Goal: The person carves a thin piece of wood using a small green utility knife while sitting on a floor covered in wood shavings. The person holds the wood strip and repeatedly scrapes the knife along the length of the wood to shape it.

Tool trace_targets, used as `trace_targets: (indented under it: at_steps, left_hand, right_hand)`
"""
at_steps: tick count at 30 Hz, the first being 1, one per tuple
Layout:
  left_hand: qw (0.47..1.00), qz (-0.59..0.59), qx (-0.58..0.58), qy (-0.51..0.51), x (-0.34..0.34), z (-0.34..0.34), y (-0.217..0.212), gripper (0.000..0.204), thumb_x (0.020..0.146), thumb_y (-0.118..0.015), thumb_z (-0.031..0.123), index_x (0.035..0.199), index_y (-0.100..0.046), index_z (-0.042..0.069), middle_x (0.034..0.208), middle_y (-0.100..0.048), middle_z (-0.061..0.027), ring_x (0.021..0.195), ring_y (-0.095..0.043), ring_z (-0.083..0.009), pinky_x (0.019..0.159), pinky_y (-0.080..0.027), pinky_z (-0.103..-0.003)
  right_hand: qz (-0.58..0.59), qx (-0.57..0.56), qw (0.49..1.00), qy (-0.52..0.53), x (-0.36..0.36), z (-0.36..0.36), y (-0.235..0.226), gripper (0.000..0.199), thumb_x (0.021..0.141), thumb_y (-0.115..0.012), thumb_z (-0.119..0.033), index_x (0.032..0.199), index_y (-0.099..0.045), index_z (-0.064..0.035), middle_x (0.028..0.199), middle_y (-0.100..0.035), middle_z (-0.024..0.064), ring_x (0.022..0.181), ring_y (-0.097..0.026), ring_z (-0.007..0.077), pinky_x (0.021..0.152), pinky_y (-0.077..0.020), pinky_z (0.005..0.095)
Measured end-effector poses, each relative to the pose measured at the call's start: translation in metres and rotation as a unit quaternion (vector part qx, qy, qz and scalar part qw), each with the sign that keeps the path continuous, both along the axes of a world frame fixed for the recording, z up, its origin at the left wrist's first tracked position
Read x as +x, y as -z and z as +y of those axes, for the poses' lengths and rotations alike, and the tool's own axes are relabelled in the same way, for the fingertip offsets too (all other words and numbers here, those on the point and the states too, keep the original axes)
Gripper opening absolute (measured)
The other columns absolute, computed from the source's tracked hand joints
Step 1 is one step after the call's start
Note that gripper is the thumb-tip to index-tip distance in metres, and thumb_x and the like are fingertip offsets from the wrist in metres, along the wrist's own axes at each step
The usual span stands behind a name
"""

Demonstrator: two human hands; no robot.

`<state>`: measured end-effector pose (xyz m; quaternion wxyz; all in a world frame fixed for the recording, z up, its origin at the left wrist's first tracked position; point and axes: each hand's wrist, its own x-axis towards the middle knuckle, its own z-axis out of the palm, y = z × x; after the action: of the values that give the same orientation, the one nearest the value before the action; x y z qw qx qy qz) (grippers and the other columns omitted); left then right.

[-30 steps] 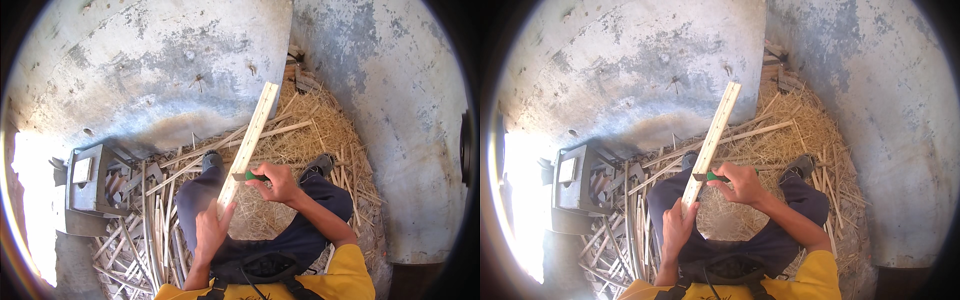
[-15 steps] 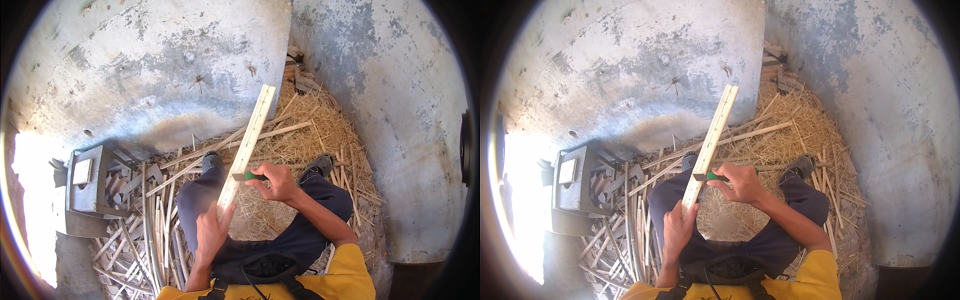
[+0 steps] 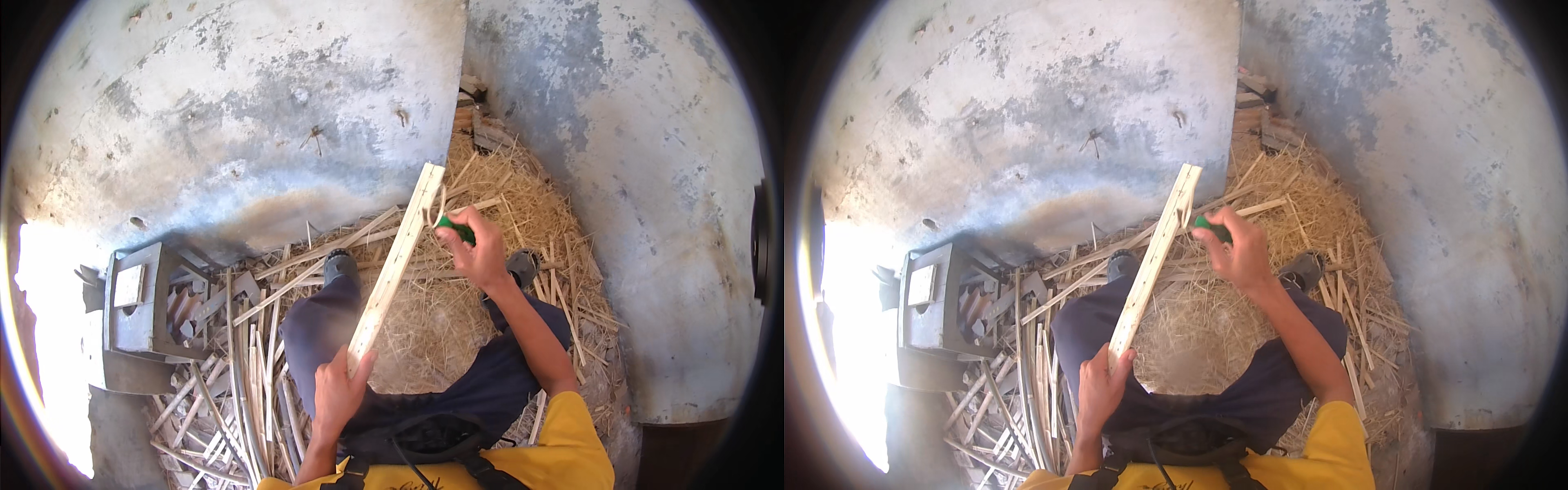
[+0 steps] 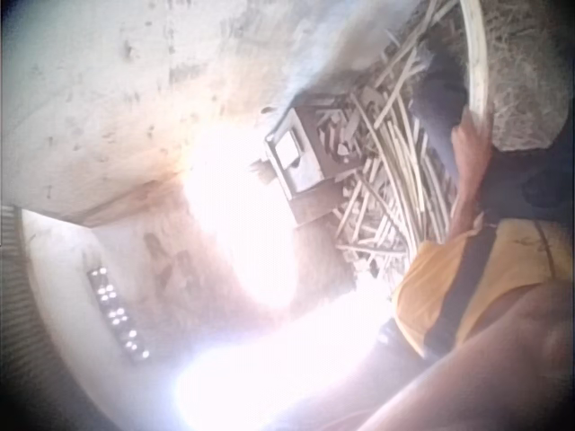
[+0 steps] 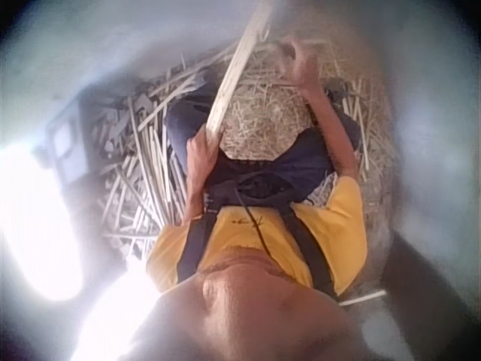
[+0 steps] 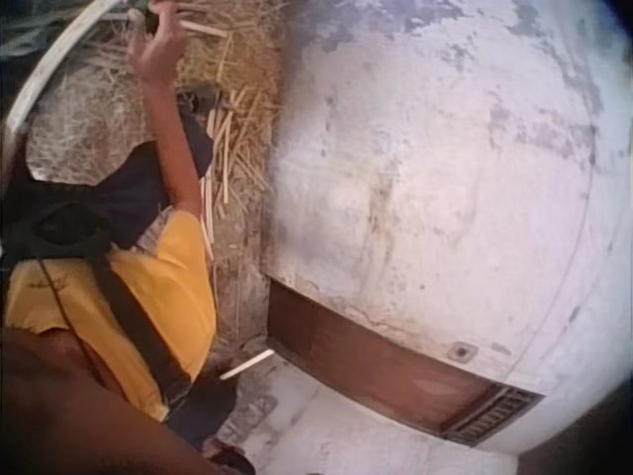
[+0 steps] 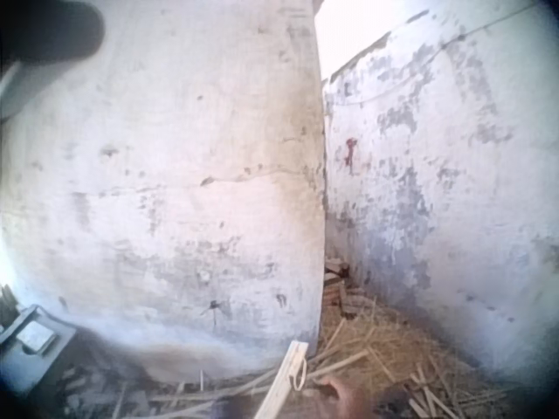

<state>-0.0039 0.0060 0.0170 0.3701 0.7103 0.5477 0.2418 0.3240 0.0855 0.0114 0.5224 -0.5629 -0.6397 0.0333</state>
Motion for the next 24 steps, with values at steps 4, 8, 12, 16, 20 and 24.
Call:
trace_targets:
  at_steps: [4,8,12,16,20,24]
  left_hand:
    - [1.000,0.019,-0.011,0.009,-0.001,-0.001,0.003,0.039,0.100,-0.073,0.033,0.100,-0.068,-0.005,0.075,-0.067,-0.0290,0.075,-0.068,-0.0504,0.066,-0.051,-0.052]
    - [0.998,0.041,-0.021,0.053,-0.024,-0.033,0.017,0.039,0.101,-0.073,0.034,0.105,-0.072,-0.005,0.075,-0.068,-0.0280,0.075,-0.071,-0.0471,0.066,-0.052,-0.048]
    - [0.998,0.063,0.003,0.011,-0.025,-0.023,0.013,0.039,0.099,-0.076,0.035,0.100,-0.071,-0.004,0.073,-0.067,-0.0278,0.073,-0.068,-0.0491,0.064,-0.050,-0.050]
    - [0.996,0.051,0.069,-0.001,-0.011,0.002,0.008,0.042,0.099,-0.076,0.038,0.092,-0.067,-0.002,0.070,-0.066,-0.0260,0.068,-0.066,-0.0500,0.060,-0.050,-0.054]
    - [0.996,0.058,0.064,0.033,0.013,0.015,0.006,0.039,0.099,-0.077,0.035,0.094,-0.068,-0.002,0.068,-0.065,-0.0240,0.066,-0.067,-0.0462,0.060,-0.050,-0.048]
    - [0.993,0.044,0.041,0.102,0.031,0.026,0.001,0.041,0.100,-0.075,0.038,0.095,-0.070,-0.002,0.065,-0.066,-0.0200,0.064,-0.071,-0.0397,0.061,-0.051,-0.046]
  right_hand:
    - [-0.002,0.053,0.998,0.030,0.021,0.021,0.005,0.034,0.104,-0.071,-0.036,0.095,-0.069,-0.0035,0.076,-0.072,0.0060,0.056,-0.061,0.0112,0.046,-0.0447,0.0259]
    - [0.099,-0.036,0.965,0.242,0.122,0.032,0.001,0.033,0.106,-0.067,-0.038,0.102,-0.070,-0.0051,0.084,-0.067,0.0063,0.075,-0.062,0.0154,0.071,-0.0523,0.0372]
    - [0.096,-0.125,0.963,0.219,0.132,0.015,0.002,0.038,0.104,-0.069,-0.042,0.108,-0.069,-0.0045,0.093,-0.071,0.0071,0.077,-0.062,0.0171,0.074,-0.0521,0.0379]
    - [0.253,-0.237,0.935,0.073,0.059,0.012,-0.008,0.038,0.103,-0.072,-0.039,0.118,-0.069,-0.0050,0.091,-0.072,0.0043,0.077,-0.064,0.0110,0.063,-0.0476,0.0264]
    - [0.346,-0.232,0.903,-0.106,0.018,-0.006,-0.022,0.037,0.102,-0.075,-0.030,0.125,-0.067,-0.0021,0.094,-0.073,0.0017,0.083,-0.070,0.0095,0.063,-0.0487,0.0224]
    - [0.364,-0.152,0.907,-0.146,-0.001,-0.006,-0.006,0.034,0.102,-0.075,-0.018,0.128,-0.066,0.0025,0.102,-0.077,0.0055,0.094,-0.074,0.0126,0.078,-0.0571,0.0254]
